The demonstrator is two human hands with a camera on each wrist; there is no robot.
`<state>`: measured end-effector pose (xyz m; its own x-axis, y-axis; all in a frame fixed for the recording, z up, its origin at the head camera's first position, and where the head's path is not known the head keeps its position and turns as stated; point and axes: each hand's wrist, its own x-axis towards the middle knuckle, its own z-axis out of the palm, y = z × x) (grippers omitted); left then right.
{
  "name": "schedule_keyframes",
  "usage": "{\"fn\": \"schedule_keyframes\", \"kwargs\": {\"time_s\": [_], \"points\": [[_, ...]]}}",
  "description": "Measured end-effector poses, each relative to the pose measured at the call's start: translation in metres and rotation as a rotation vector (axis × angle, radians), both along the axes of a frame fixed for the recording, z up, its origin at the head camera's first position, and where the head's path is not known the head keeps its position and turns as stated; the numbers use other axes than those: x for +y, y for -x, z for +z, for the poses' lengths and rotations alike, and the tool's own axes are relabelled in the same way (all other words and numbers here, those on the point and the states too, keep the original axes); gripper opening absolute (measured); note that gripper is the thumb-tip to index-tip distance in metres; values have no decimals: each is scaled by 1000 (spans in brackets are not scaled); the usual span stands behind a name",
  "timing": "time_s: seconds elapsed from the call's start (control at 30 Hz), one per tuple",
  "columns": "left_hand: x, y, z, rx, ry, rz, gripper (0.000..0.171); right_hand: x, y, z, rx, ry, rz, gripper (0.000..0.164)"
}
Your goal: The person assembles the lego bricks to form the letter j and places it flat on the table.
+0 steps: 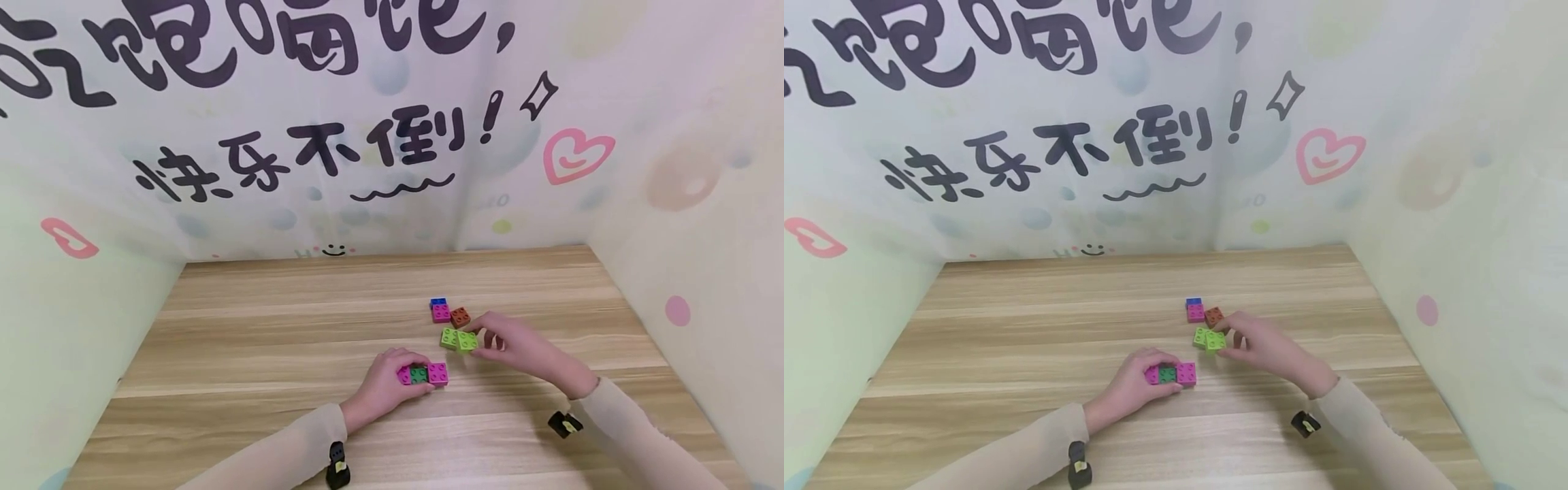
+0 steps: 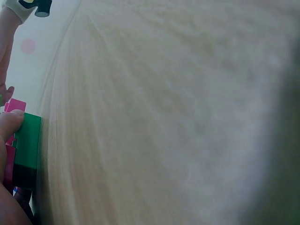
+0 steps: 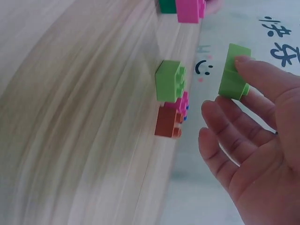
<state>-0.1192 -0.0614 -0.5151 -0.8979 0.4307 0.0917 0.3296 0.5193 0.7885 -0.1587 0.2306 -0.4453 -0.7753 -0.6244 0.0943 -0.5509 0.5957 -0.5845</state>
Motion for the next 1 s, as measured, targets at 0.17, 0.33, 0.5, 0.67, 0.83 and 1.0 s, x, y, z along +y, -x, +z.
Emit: {"fn": "schedule_keyframes", "kwargs": {"time_s": [0.17, 0.33, 0.5, 0.67, 0.83, 1.0], "points": [[0, 0, -2, 9, 1, -1, 39, -8, -5, 1, -13, -13, 25, 37], [-1, 0, -2, 13, -3, -2, 39, -16, -10, -1, -24, -14, 56, 38], [0, 0, -1, 16, -12, -2, 39, -23, -15, -4, -22, 17, 84, 39], [0, -1, 2, 14, -17, -9, 38, -29, -18, -9, -16, 54, 115, 37], [0, -1, 2, 27, -9, -6, 38, -33, -19, -15, 4, 74, 138, 35], [-1, -1, 3, 25, -20, -5, 39, -38, -20, -18, 1, 81, 142, 34]]}}
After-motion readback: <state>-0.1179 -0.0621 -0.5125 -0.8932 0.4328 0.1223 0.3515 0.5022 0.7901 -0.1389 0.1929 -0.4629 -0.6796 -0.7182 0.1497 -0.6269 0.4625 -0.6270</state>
